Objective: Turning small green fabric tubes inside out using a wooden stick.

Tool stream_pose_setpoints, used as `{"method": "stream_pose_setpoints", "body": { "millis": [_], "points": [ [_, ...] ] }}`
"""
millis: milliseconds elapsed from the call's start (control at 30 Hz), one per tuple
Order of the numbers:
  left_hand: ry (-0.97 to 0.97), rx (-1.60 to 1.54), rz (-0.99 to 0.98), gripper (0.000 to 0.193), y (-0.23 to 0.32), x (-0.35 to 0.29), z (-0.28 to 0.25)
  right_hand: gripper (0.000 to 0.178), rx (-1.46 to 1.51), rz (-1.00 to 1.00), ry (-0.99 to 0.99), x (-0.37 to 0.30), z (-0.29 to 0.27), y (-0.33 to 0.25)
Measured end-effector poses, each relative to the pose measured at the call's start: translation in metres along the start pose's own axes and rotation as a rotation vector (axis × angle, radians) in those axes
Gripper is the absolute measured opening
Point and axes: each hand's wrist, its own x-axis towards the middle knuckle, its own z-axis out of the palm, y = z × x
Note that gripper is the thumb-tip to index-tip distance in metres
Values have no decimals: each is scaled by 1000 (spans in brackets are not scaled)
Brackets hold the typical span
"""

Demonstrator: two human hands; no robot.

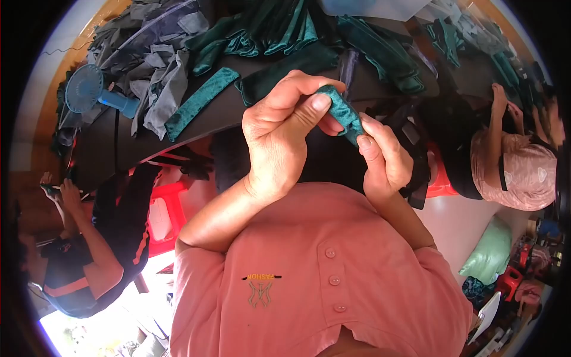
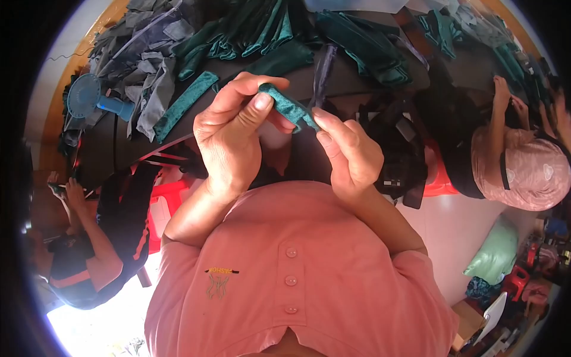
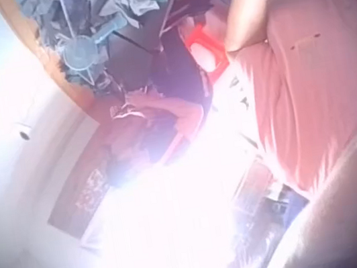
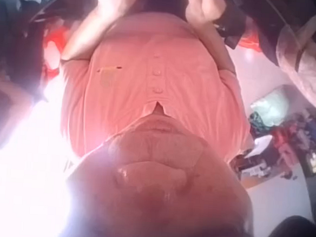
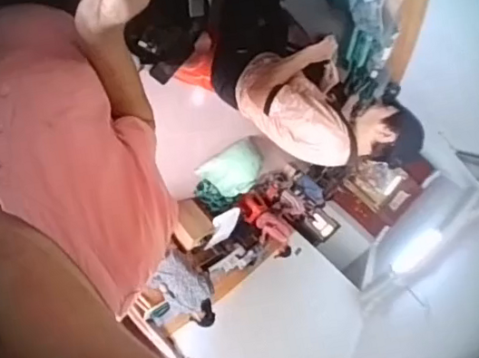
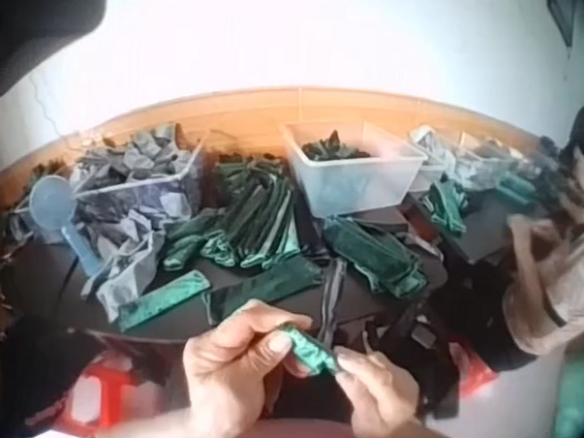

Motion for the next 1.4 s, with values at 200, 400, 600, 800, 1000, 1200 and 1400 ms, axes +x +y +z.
{"method": "stream_pose_setpoints", "body": {
  "millis": [200,400,600,800,1000,1200,1400],
  "points": [
    [126,-64,53,11,-8,-5,12,33,-26,-3,15,-2,-3,0],
    [137,2,96,8,-14,-8,18,31,66,75,53,-7,-4,-2],
    [80,79,134,7,-19,-8,24,30,29,-13,97,-7,-5,2],
    [162,8,152,7,-23,-6,26,30,2,18,11,-10,-14,1],
    [190,60,159,9,-25,-8,25,28,67,124,31,-11,-11,-2],
    [148,349,313,12,-26,-9,20,28,90,206,41,-8,-9,-7],
    [111,528,401,17,-28,-8,20,29,103,221,63,-11,-9,-6]
  ]
}}
